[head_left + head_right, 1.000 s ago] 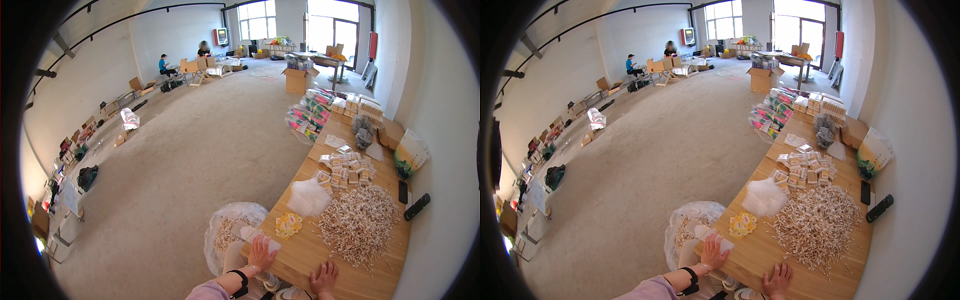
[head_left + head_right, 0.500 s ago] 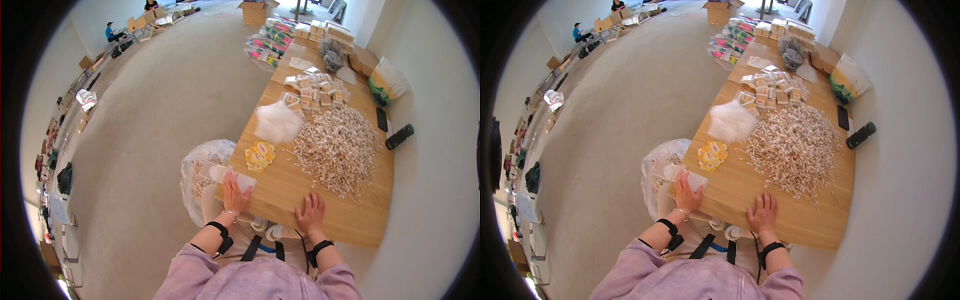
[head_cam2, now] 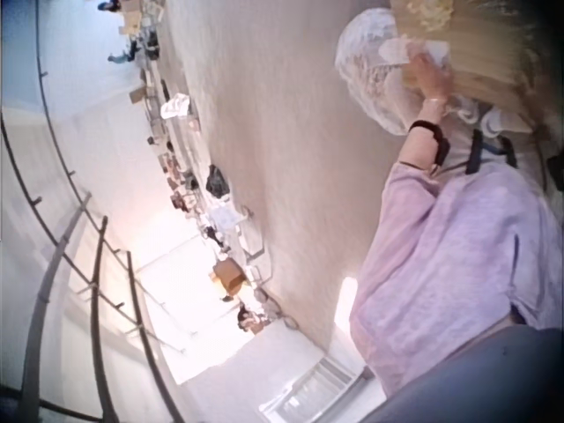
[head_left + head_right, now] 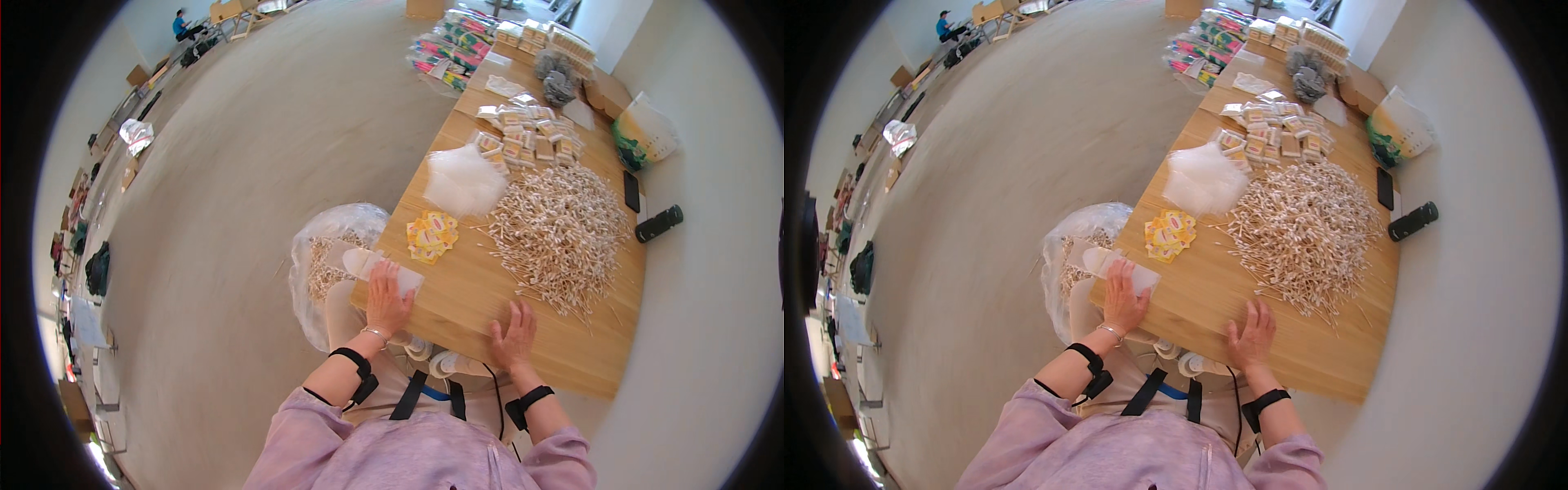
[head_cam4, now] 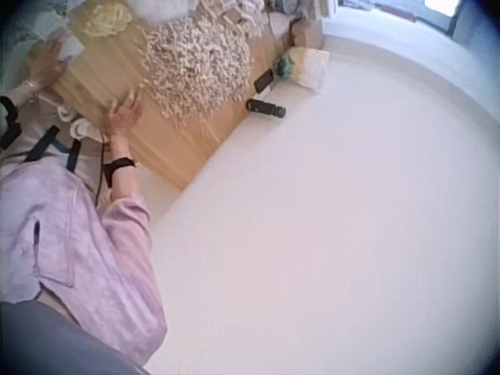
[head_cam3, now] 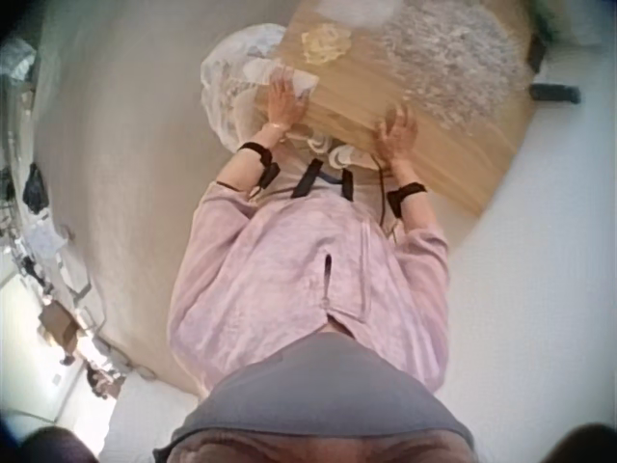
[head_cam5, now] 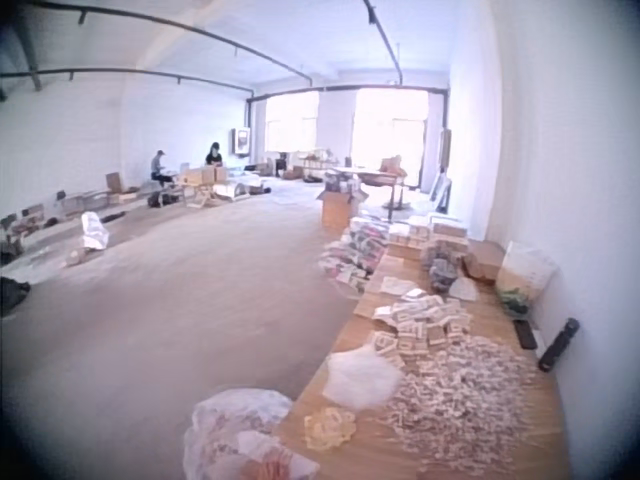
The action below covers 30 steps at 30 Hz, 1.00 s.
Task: Manually organizing and packing cotton swabs into small plastic containers.
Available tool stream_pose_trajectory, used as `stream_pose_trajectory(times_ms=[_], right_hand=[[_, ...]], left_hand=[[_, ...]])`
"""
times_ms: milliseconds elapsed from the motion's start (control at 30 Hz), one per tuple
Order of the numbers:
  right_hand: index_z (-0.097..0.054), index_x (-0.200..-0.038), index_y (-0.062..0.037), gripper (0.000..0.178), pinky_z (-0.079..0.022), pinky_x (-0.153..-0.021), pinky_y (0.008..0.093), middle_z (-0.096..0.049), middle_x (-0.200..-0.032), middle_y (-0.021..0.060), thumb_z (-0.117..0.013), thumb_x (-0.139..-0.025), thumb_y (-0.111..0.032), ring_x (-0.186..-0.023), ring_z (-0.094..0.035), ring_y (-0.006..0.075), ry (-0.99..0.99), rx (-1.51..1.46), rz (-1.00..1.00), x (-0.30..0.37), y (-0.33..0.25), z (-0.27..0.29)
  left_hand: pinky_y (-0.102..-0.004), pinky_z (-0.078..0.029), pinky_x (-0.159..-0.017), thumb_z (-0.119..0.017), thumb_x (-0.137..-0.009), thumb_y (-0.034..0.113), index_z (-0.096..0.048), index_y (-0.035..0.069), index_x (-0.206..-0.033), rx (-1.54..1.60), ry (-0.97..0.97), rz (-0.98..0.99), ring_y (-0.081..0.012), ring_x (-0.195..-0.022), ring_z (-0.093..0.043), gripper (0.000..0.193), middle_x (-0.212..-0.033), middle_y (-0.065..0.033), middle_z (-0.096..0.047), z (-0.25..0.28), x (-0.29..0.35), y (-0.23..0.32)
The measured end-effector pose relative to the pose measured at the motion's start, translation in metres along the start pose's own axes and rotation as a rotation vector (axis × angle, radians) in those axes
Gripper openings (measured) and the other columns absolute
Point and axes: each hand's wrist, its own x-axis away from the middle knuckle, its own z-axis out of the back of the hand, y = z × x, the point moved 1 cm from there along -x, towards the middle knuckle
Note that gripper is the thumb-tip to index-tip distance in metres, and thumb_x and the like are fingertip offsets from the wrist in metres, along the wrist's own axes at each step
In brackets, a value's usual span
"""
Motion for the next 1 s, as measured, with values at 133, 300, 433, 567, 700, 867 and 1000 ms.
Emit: stream_pose_trajectory(times_ms=[133, 300, 433, 567, 700, 867, 1000], right_hand=[[-0.046, -0.124, -0.0038, 0.053, -0.033, -0.103, 0.0460, -0.043, -0.130, 0.0177, -0.068, -0.077, -0.016, -0.121, -0.040, 0.0355, 0.021, -0.079, 0.041, -0.041, -0.025, 0.014], [-0.047, -0.122, -0.0030, 0.050, -0.034, -0.101, 0.0450, -0.045, -0.127, 0.0180, -0.068, -0.077, -0.013, -0.119, -0.041, 0.0357, 0.028, -0.116, 0.099, -0.078, -0.054, 0.012], [-0.049, -0.120, -0.0030, 0.048, -0.034, -0.101, 0.0461, -0.046, -0.125, 0.0182, -0.067, -0.077, -0.012, -0.119, -0.042, 0.0355, 0.012, -0.139, 0.100, -0.064, -0.051, -0.007], [-0.050, -0.119, -0.0036, 0.048, -0.033, -0.102, 0.0463, -0.047, -0.123, 0.0174, -0.068, -0.075, -0.012, -0.119, -0.042, 0.0355, 0.018, -0.125, 0.014, -0.050, -0.030, -0.002], [-0.050, -0.119, -0.0055, 0.050, -0.032, -0.103, 0.0459, -0.046, -0.124, 0.0171, -0.069, -0.074, -0.014, -0.121, -0.040, 0.0352, 0.116, 0.056, -0.044, -0.047, -0.006, 0.009], [-0.047, -0.124, -0.0059, 0.058, -0.029, -0.105, 0.0480, -0.039, -0.132, 0.0187, -0.071, -0.073, -0.016, -0.126, -0.034, 0.0369, 0.329, 0.073, -0.135, -0.076, 0.014, 0.046], [-0.042, -0.131, -0.0099, 0.070, -0.024, -0.107, 0.0511, -0.033, -0.136, 0.0186, -0.074, -0.071, -0.026, -0.129, -0.029, 0.0379, 0.403, 0.124, -0.194, -0.111, 0.052, 0.069]], left_hand=[[-0.0495, -0.020, -0.113, -0.062, -0.079, 0.021, -0.035, 0.000, -0.134, -0.052, -0.040, -0.026, -0.0380, -0.133, -0.029, 0.065, -0.138, -0.0209, -0.035, 0.000, -0.001, -0.002], [-0.0499, -0.020, -0.113, -0.060, -0.081, 0.018, -0.038, 0.002, -0.133, -0.020, -0.007, -0.002, -0.0373, -0.132, -0.030, 0.059, -0.136, -0.0187, -0.040, 0.016, -0.012, -0.014], [-0.0495, -0.019, -0.113, -0.054, -0.086, 0.017, -0.051, 0.004, -0.124, -0.216, 0.006, 0.042, -0.0343, -0.130, -0.035, 0.040, -0.129, -0.0129, -0.050, 0.038, -0.034, -0.053], [-0.0492, -0.019, -0.113, -0.052, -0.088, 0.016, -0.059, 0.006, -0.112, -0.166, -0.071, -0.004, -0.0328, -0.129, -0.037, 0.027, -0.126, -0.0088, -0.054, 0.038, -0.058, -0.075], [-0.0498, -0.020, -0.113, -0.058, -0.085, 0.014, -0.065, 0.010, -0.096, -0.114, -0.099, -0.062, -0.0320, -0.128, -0.040, 0.014, -0.120, -0.0071, -0.060, 0.035, -0.063, -0.088], [-0.0492, -0.020, -0.113, -0.060, -0.083, 0.010, -0.066, 0.011, -0.095, -0.135, -0.108, -0.042, -0.0325, -0.129, -0.040, 0.013, -0.122, -0.0081, -0.059, 0.038, -0.057, -0.086], [-0.0489, -0.020, -0.113, -0.059, -0.083, 0.007, -0.063, 0.009, -0.103, -0.161, -0.097, -0.087, -0.0342, -0.131, -0.036, 0.021, -0.131, -0.0129, -0.051, 0.029, -0.062, -0.061]])
